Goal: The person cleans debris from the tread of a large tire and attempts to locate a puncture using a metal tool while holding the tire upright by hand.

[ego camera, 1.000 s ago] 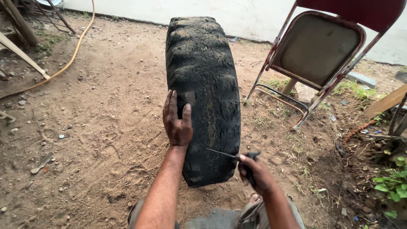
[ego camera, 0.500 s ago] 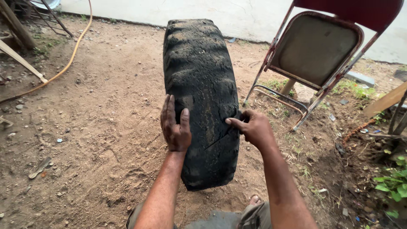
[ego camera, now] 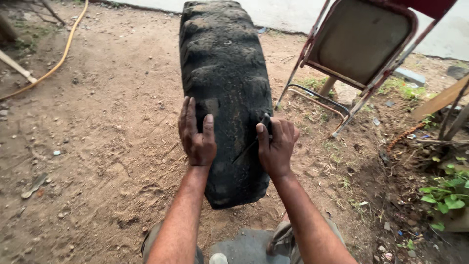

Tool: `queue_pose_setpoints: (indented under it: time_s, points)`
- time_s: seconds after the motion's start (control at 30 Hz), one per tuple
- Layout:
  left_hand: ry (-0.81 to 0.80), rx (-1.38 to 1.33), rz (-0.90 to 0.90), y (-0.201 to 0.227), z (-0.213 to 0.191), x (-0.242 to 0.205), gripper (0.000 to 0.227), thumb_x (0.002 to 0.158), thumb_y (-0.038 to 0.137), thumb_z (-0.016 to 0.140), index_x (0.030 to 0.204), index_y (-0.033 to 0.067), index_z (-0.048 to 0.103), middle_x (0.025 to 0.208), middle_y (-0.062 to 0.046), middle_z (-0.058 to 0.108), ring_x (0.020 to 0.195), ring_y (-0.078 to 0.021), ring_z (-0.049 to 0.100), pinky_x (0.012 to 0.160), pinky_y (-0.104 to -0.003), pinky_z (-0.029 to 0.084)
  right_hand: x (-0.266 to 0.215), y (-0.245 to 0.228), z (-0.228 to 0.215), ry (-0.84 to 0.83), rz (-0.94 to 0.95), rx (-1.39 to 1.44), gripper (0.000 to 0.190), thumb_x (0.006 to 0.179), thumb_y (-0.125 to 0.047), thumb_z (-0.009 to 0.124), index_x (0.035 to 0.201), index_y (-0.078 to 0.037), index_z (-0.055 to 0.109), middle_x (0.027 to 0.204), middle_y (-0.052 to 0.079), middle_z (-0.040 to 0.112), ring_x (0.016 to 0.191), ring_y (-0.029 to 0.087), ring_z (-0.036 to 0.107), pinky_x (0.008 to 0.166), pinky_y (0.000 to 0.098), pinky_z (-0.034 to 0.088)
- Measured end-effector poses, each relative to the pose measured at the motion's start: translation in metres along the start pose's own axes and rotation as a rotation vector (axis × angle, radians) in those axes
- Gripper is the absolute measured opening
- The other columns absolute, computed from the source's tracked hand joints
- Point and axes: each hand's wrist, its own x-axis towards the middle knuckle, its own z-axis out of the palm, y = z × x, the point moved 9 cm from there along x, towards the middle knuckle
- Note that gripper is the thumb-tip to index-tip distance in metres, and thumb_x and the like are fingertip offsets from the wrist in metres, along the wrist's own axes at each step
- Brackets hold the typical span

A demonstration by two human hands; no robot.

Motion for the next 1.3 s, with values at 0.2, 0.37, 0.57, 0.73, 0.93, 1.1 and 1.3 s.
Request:
queue_pose_setpoints:
  time_s: [0.2, 0.37, 0.57, 0.73, 0.93, 1.1, 1.3]
  points:
    - [-0.001, -0.014, 0.001, 0.003, -0.002, -0.006, 0.063, 0.108, 0.046, 0.050, 0.155, 0.0040, 0.047, 0.162, -0.020, 0.044, 0.151, -0.0387, 0.040, 0.125, -0.052, 0.032, 0.011, -0.046, 0.005, 0.006, -0.220, 0.077, 0.019, 0.103, -0.029, 0.068, 0.111, -0.011, 0.068, 0.107, 0.006, 0.066, 0.112, 0.026, 0.056, 0.105, 0.0440, 0.034]
    - [0.026, 0.015, 0.047, 0.006, -0.010, -0.004, 0.062, 0.108, 0.044, 0.051, 0.155, 0.0039, 0.047, 0.162, -0.021, 0.045, 0.151, -0.0393, 0.042, 0.126, -0.053, 0.032, 0.014, -0.042, 0.011, 0.028, -0.189, 0.041, 0.021, 0.104, -0.030, 0.066, 0.112, -0.011, 0.068, 0.106, 0.005, 0.066, 0.111, 0.024, 0.057, 0.107, 0.0473, 0.033]
    - [0.016, -0.005, 0.035, 0.001, -0.006, -0.004, 0.062, 0.109, 0.046, 0.050, 0.155, 0.0034, 0.047, 0.162, -0.021, 0.045, 0.151, -0.0394, 0.042, 0.125, -0.052, 0.033, -0.005, -0.013, 0.020, 0.078, -0.063, -0.166, 0.029, 0.107, -0.040, 0.062, 0.111, -0.011, 0.064, 0.109, 0.006, 0.063, 0.113, 0.028, 0.054, 0.109, 0.0474, 0.031]
    - [0.019, -0.010, 0.034, 0.001, -0.009, 0.002, 0.064, 0.109, 0.049, 0.047, 0.154, 0.0037, 0.048, 0.161, -0.020, 0.045, 0.151, -0.0380, 0.042, 0.125, -0.051, 0.033, -0.038, 0.032, 0.019, -0.032, 0.273, -0.204, 0.030, 0.106, -0.043, 0.057, 0.100, -0.014, 0.059, 0.100, 0.006, 0.059, 0.110, 0.029, 0.052, 0.108, 0.0535, 0.027]
    - [0.020, 0.003, 0.009, -0.012, -0.004, 0.007, 0.065, 0.109, 0.050, 0.047, 0.156, 0.0044, 0.047, 0.162, -0.020, 0.044, 0.152, -0.0380, 0.040, 0.126, -0.052, 0.031, -0.111, 0.082, 0.018, -0.016, 0.574, -0.006, 0.036, 0.103, -0.044, 0.055, 0.109, -0.008, 0.053, 0.103, 0.012, 0.059, 0.102, 0.033, 0.060, 0.091, 0.0514, 0.043]
    - [0.011, -0.010, 0.014, -0.007, -0.002, 0.014, 0.064, 0.109, 0.050, 0.048, 0.156, 0.0060, 0.046, 0.163, -0.019, 0.043, 0.152, -0.0385, 0.040, 0.126, -0.051, 0.033, -0.117, 0.090, 0.020, -0.039, 0.621, 0.039, 0.042, 0.103, -0.045, 0.058, 0.117, -0.005, 0.054, 0.103, 0.020, 0.067, 0.094, 0.040, 0.066, 0.080, 0.0514, 0.051]
    - [-0.001, -0.021, -0.016, -0.014, -0.003, 0.015, 0.064, 0.109, 0.048, 0.048, 0.156, 0.0053, 0.046, 0.163, -0.021, 0.042, 0.151, -0.0396, 0.039, 0.124, -0.051, 0.033, -0.125, 0.093, 0.019, -0.121, 0.705, -0.038, 0.047, 0.100, -0.050, 0.058, 0.109, -0.004, 0.058, 0.095, 0.020, 0.071, 0.089, 0.042, 0.069, 0.077, 0.0533, 0.050]
